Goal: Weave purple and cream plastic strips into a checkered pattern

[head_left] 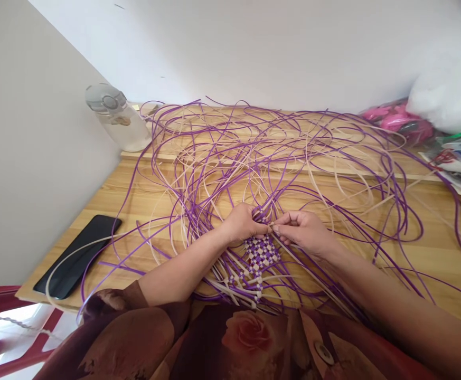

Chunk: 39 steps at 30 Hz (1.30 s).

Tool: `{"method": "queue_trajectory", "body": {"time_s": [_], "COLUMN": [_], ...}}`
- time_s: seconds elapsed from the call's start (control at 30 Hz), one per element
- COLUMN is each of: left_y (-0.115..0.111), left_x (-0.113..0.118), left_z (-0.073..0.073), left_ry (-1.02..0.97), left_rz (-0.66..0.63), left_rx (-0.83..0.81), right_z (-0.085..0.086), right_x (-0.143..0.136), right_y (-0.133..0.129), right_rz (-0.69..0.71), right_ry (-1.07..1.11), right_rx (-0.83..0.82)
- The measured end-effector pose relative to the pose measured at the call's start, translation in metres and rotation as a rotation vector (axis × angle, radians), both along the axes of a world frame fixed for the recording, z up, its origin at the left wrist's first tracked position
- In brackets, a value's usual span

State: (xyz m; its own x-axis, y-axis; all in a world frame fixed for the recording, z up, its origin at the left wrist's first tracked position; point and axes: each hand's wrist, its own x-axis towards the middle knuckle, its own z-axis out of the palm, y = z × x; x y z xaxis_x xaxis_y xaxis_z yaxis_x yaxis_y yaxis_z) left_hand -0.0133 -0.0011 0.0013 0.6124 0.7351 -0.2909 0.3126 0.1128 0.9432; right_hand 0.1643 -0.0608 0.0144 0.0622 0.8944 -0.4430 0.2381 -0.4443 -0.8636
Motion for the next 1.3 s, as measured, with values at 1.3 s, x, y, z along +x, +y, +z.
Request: {"method": "queue_trajectory", "body": {"time_s": [1.3], "left_y": [-0.002], "left_x": [0.004], "left_z": [0.006], "left_ry": [-0.094], "left_rz": [0.071], "left_rx": [-0.14], "right_z": [0.059], "right_x": [-0.009], "right_y": [0.041], "right_rz": [0.534], "right_ry": [-0.08], "right_rx": [0.151]}}
